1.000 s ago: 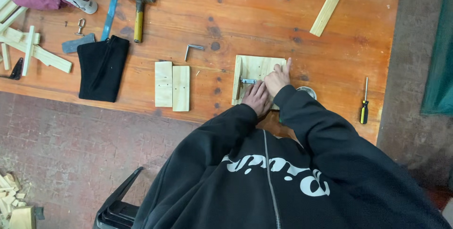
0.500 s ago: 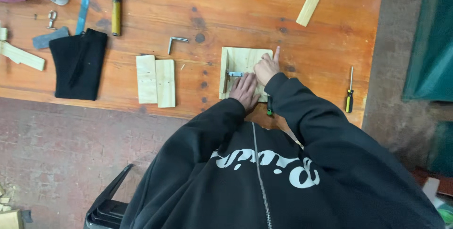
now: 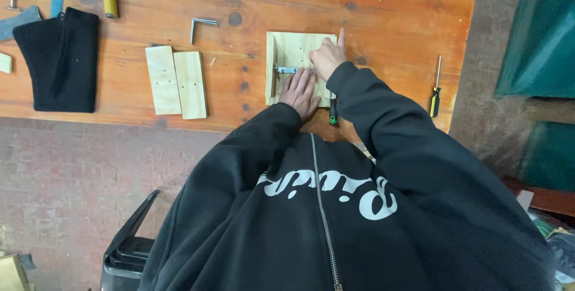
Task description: The person assembles small wooden pieces by attaching metal brackets with screws. They position brackets on the wood, insert screws, and tighten them using a screwdriver. The process is repeated for multiple pieces on a cluttered workbench.
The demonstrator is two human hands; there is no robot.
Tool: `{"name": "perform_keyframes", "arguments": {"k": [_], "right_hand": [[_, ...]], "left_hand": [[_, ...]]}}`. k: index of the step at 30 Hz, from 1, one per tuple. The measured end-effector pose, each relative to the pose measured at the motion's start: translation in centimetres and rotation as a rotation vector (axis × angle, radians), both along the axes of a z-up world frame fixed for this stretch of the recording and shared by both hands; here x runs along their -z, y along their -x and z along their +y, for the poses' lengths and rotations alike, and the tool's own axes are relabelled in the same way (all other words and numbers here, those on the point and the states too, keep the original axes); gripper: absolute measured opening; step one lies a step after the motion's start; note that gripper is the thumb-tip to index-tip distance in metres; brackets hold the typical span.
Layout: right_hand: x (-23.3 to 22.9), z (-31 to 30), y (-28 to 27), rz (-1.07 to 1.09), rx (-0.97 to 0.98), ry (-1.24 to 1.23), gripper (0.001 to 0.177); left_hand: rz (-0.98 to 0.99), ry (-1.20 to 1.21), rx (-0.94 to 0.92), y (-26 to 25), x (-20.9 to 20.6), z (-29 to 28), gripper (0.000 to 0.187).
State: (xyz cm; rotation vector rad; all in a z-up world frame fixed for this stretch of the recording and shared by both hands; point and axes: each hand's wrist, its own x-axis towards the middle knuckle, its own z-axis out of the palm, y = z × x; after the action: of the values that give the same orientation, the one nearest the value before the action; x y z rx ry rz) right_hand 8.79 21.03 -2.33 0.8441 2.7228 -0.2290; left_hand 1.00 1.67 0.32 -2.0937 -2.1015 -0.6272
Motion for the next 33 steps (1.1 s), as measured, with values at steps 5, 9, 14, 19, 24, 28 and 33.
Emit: {"name": "perform_keyframes", "arguments": {"k": [5, 9, 14, 19, 24, 28, 33], "right_hand": [[-2.7, -0.5, 0.5, -0.087, -0.047, -0.053, 0.009], [-1.6, -0.5, 0.5, -0.108, -0.057, -0.053, 0.008], [-1.7, -0.6, 0.4, -0.129, -0.052, -0.063, 0.016], [-2.7, -1.0, -0.2, -0.110, -0.082, -0.042, 0.017], [0.8, -0.8, -0.9, -0.030, -0.130, -0.155, 0.014], [1.7, -1.4, -0.8, -0.010, -0.119, -0.192, 0.020], [-0.5, -1.7, -1.5, -0.064, -0.105, -0.179, 0.021]], "left_hand": [[0.003, -0.045, -0.008, 0.2, -1.7, -0.2, 0.071], [0.000, -0.017, -0.012, 0.2, -1.5, -0.1, 0.071], [0.008, -0.040, 0.001, 0.3, -1.6, -0.1, 0.067], [0.020, -0.055, -0.004, 0.4, -1.7, 0.1, 0.066], [0.018, -0.062, -0.012, 0.4, -1.6, 0.3, 0.070], [0.019, -0.083, 0.000, 0.3, -1.8, -0.1, 0.065], [0.030, -0.104, -0.002, 0.2, -1.9, 0.0, 0.063]]}}
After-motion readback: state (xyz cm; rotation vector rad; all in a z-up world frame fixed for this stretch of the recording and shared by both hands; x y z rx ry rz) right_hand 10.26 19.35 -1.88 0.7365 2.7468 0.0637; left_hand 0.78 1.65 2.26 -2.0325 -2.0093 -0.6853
